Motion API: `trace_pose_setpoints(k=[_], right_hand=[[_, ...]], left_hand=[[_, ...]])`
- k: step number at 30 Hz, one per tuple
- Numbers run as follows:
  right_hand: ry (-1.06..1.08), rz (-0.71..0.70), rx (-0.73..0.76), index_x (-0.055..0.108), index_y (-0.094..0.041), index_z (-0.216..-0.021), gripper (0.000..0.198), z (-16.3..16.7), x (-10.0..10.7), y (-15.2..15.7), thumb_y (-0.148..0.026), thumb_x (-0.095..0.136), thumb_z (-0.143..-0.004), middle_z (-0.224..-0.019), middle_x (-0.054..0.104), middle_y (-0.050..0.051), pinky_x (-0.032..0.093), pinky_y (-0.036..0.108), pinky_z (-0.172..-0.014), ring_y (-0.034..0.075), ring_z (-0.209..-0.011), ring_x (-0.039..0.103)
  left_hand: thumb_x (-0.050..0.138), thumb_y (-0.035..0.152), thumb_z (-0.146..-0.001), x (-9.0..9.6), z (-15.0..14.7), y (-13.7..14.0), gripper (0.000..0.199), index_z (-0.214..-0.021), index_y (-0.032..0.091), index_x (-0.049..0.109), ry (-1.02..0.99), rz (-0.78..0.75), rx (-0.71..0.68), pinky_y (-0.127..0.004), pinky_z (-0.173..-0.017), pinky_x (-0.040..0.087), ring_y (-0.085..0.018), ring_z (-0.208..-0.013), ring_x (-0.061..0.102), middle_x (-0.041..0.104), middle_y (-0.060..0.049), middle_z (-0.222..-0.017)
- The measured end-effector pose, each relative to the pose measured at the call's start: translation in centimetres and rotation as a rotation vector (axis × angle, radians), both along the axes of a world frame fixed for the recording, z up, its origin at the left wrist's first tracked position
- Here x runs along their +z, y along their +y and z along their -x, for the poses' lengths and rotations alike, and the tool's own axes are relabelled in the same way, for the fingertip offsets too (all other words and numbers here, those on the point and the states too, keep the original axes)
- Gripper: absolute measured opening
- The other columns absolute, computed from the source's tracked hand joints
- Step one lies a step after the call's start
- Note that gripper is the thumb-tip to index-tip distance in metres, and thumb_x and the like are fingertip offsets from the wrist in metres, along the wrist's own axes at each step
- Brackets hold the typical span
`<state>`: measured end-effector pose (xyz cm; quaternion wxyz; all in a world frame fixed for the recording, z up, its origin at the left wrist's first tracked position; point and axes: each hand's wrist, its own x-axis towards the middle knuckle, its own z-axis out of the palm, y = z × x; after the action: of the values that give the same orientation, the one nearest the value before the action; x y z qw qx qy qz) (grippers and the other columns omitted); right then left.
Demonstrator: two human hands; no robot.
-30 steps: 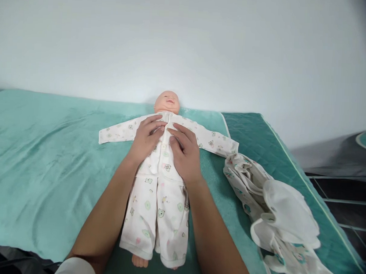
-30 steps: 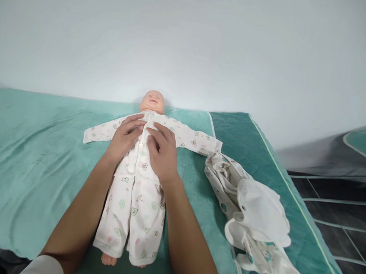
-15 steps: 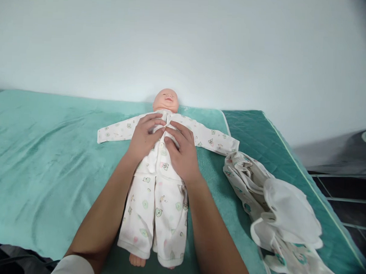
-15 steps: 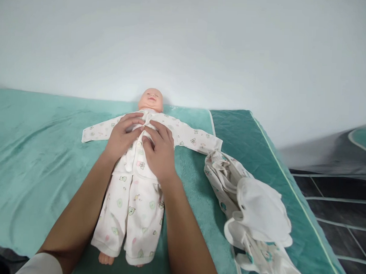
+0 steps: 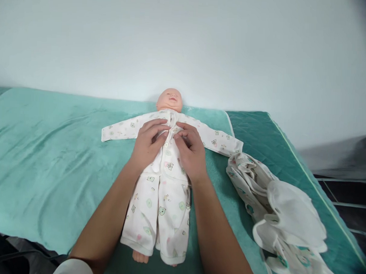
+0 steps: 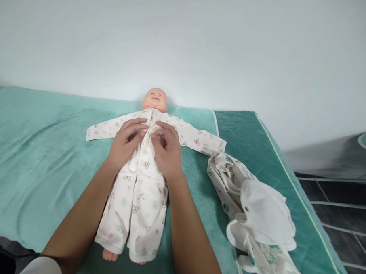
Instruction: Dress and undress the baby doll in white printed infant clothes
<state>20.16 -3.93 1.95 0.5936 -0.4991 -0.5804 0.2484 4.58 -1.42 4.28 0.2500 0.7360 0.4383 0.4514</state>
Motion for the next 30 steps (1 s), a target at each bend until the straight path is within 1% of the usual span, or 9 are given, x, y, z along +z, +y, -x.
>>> trace_pose_setpoints(k=[4, 7, 9, 11, 13, 14, 20, 26, 30], right_hand=[[-0.098, -0.024, 0.014, 0.063, -0.025, -0.084, 0.011, 0.0, 0.2, -0.3, -0.03, 0.061, -0.093, -0.133, 0.065, 0.004, 0.041, 0.047, -0.117, 0.023, -0.131, 0.054], [-0.154, -0.065, 0.072, 0.064, -0.025, -0.086, 0.009, -0.1, 0.1, -0.4, -0.029, 0.062, -0.094, -0.137, 0.062, 0.003, 0.037, 0.049, -0.12, 0.023, -0.134, 0.052], [-0.177, -0.067, 0.115, 0.065, -0.025, -0.086, 0.008, -0.4, 0.0, -0.4, -0.028, 0.063, -0.094, -0.14, 0.06, 0.003, 0.035, 0.05, -0.121, 0.024, -0.137, 0.05], [-0.193, -0.048, 0.149, 0.065, -0.025, -0.086, 0.009, -0.7, 0.1, -0.4, -0.028, 0.063, -0.094, -0.143, 0.059, 0.003, 0.034, 0.051, -0.122, 0.024, -0.14, 0.047], [-0.206, -0.032, 0.171, 0.066, -0.025, -0.085, 0.01, -0.9, 0.1, -0.4, -0.028, 0.063, -0.094, -0.145, 0.057, 0.003, 0.034, 0.051, -0.122, 0.024, -0.142, 0.046], [-0.21, -0.029, 0.175, 0.066, -0.025, -0.085, 0.01, -1.0, 0.2, -0.4, -0.028, 0.063, -0.094, -0.146, 0.057, 0.003, 0.034, 0.051, -0.122, 0.024, -0.142, 0.045], [-0.223, -0.028, 0.2, 0.067, -0.026, -0.086, 0.01, -1.1, 0.2, -0.3, -0.027, 0.063, -0.094, -0.148, 0.056, 0.002, 0.032, 0.051, -0.123, 0.024, -0.143, 0.044], [-0.203, -0.029, 0.234, 0.07, -0.026, -0.085, 0.009, -1.3, 0.2, -0.2, -0.028, 0.065, -0.093, -0.148, 0.056, 0.001, 0.032, 0.051, -0.124, 0.024, -0.144, 0.045], [-0.166, -0.023, 0.253, 0.071, -0.026, -0.084, 0.01, -1.5, 0.3, -0.2, -0.03, 0.067, -0.092, -0.148, 0.056, 0.001, 0.033, 0.05, -0.124, 0.024, -0.143, 0.046]], left_hand=[[0.057, 0.028, -0.098, 0.0, 0.5, -1.2, 0.017, -0.09, 0.024, 0.071, -0.029, 0.035, -0.005, -0.045, -0.122, 0.04, -0.022, -0.135, 0.057, 0.068, -0.004, -0.136], [0.063, 0.028, -0.095, 0.3, 0.9, -1.4, 0.013, -0.084, 0.024, 0.068, 0.0, 0.078, -0.052, -0.047, -0.124, 0.037, -0.024, -0.14, 0.052, 0.064, -0.003, -0.142], [0.065, 0.028, -0.094, 0.6, 1.3, -1.3, 0.01, -0.085, 0.024, 0.068, 0.018, 0.129, -0.099, -0.047, -0.117, 0.045, -0.026, -0.145, 0.046, 0.06, -0.003, -0.148], [0.066, 0.032, -0.094, 0.7, 1.8, -1.1, 0.01, -0.087, 0.025, 0.068, 0.023, 0.184, -0.163, -0.043, -0.102, 0.054, -0.028, -0.15, 0.04, 0.054, -0.002, -0.154], [0.065, 0.035, -0.095, 0.6, 2.3, -1.0, 0.012, -0.089, 0.025, 0.068, 0.016, 0.213, -0.221, -0.039, -0.091, 0.057, -0.029, -0.153, 0.035, 0.05, -0.001, -0.157], [0.066, 0.036, -0.095, 0.5, 2.5, -0.9, 0.012, -0.089, 0.025, 0.068, 0.014, 0.216, -0.239, -0.038, -0.089, 0.057, -0.03, -0.153, 0.034, 0.049, 0.0, -0.158], [0.066, 0.037, -0.095, 0.2, 2.8, -0.7, 0.016, -0.086, 0.023, 0.066, 0.036, 0.187, -0.262, -0.04, -0.091, 0.055, -0.031, -0.153, 0.034, 0.048, -0.001, -0.158], [0.067, 0.031, -0.092, 0.4, 2.9, -0.6, 0.011, -0.085, 0.023, 0.066, 0.02, 0.216, -0.281, -0.037, -0.081, 0.056, -0.032, -0.149, 0.039, 0.048, -0.001, -0.158], [0.069, 0.029, -0.09, 0.3, 2.9, -0.5, 0.01, -0.084, 0.023, 0.067, -0.012, 0.227, -0.266, -0.039, -0.082, 0.057, -0.034, -0.145, 0.043, 0.049, -0.002, -0.157]])
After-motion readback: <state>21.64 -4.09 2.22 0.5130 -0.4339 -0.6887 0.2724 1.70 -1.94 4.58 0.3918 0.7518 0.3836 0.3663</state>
